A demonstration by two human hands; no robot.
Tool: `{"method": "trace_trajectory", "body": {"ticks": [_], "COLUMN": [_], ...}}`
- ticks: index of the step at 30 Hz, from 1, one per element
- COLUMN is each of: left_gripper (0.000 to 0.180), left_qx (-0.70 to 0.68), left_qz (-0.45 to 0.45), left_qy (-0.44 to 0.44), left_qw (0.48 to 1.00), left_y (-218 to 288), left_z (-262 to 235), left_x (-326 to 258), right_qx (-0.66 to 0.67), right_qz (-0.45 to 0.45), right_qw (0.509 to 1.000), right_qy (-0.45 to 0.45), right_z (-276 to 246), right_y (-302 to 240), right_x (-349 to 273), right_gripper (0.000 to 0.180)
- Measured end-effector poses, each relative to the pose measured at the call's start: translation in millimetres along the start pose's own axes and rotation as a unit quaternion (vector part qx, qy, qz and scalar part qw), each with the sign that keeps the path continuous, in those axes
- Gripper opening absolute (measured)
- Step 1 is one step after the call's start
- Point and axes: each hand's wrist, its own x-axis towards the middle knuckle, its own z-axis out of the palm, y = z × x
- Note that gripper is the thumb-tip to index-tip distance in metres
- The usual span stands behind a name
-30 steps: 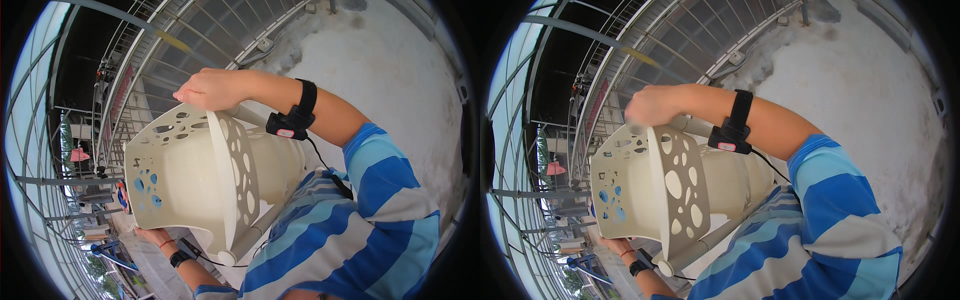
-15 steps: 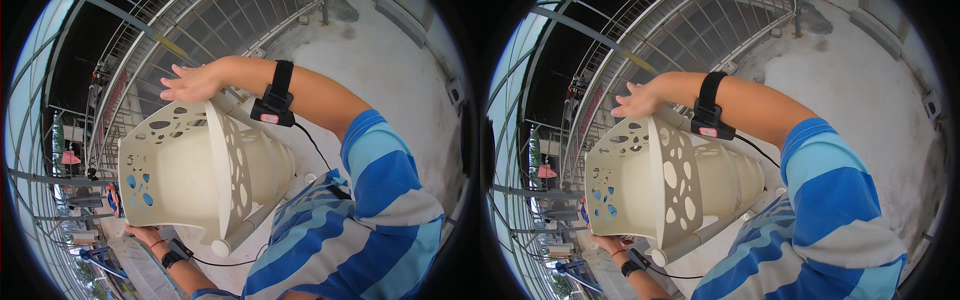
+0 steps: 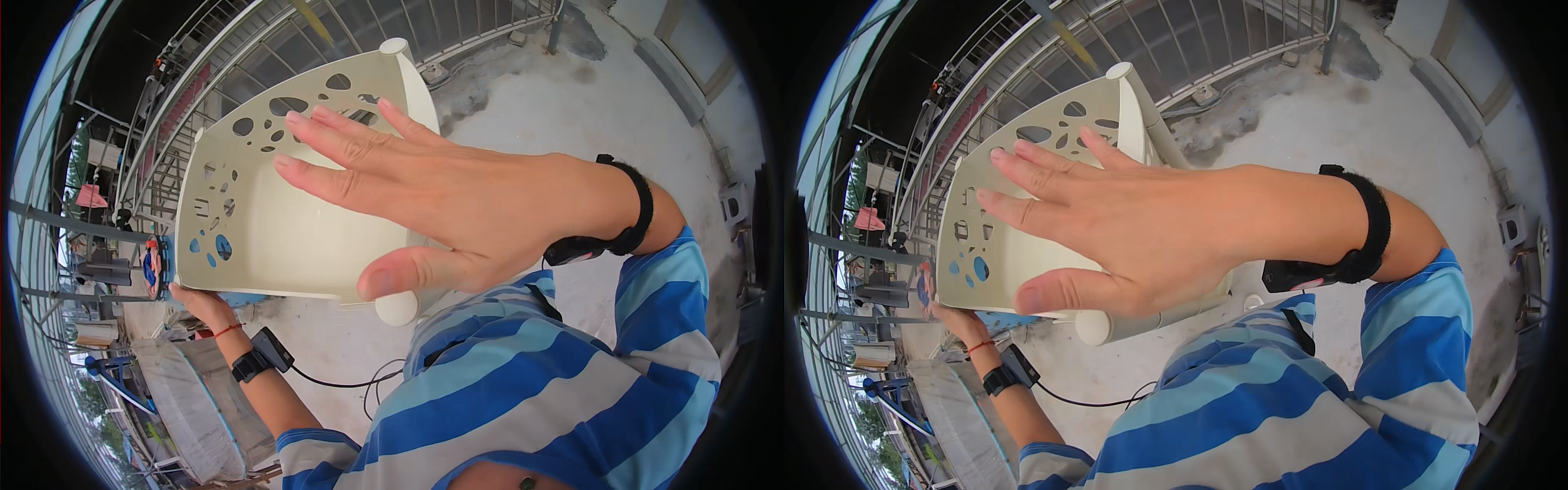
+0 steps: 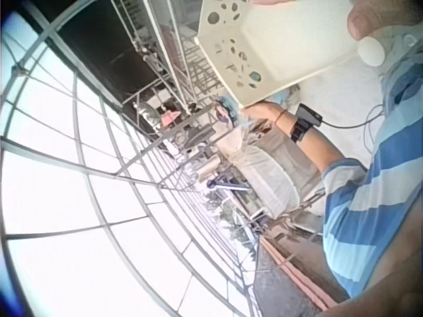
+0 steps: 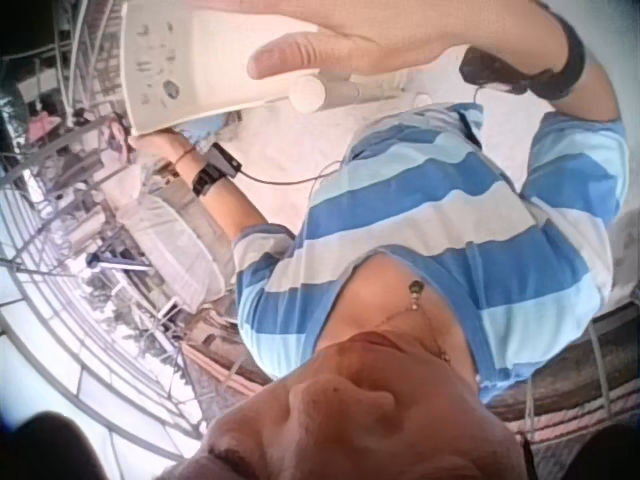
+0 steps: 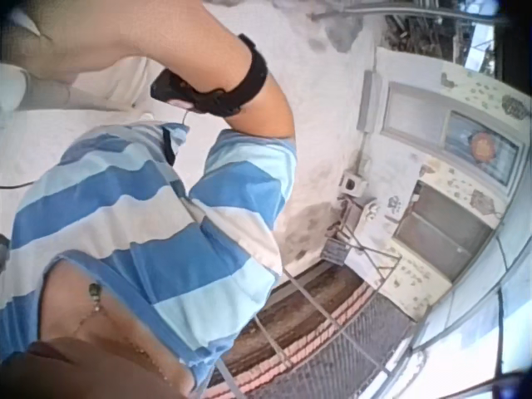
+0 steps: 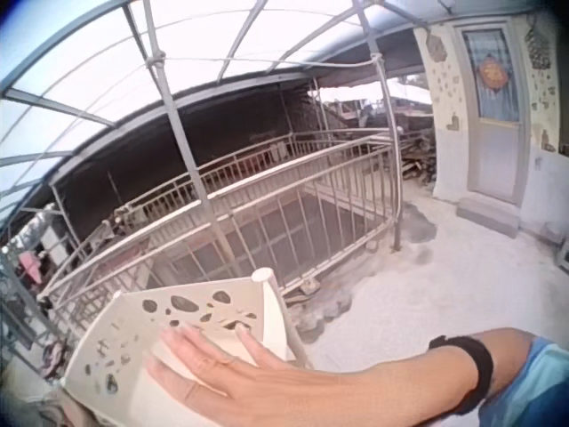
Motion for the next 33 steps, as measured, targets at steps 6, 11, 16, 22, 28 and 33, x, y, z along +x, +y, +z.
{"method": "trace_trajectory", "body": {"ticks": [6, 11, 16, 22, 28, 33], "left_gripper": [0.051, 0.048, 0.047, 0.046, 0.049, 0.070], "left_qx": [0.041, 0.053, 0.029, -0.034, -0.040, 0.035], "left_qz": [-0.006, 0.028, 0.044, 0.019, -0.117, 0.079], "left_qy": [-0.087, -0.138, -0.144, -0.226, -0.324, -0.341], "left_qw": [0.995, 0.989, 0.988, 0.973, 0.938, 0.936], "left_y": [-21.5, -24.1, -31.7, -31.1, 2.7, 89.8], "left_z": [23.3, -10.1, -4.7, -5.2, -18.2, 15.1], "left_x": [21.0, 14.7, 20.4, 17.4, 48.4, 81.6], "right_qx": [-0.116, -0.037, -0.088, -0.257, -0.114, -0.008], "right_qz": [0.044, 0.302, 0.170, 0.207, 0.315, 0.384], "right_qw": [0.991, 0.920, 0.982, 0.943, 0.941, 0.923], "right_qy": [-0.049, -0.248, 0.002, 0.039, -0.049, -0.010], "right_z": [-23.4, 33.3, 20.0, 50.0, 60.5, 59.8], "right_y": [-78.9, -78.1, -67.6, -88.2, -87.1, -88.6], "right_x": [12.3, 34.4, 41.2, 44.0, 48.6, 45.3], "right_gripper": [0.087, 0.085, 0.074, 0.067, 0.062, 0.062]}}
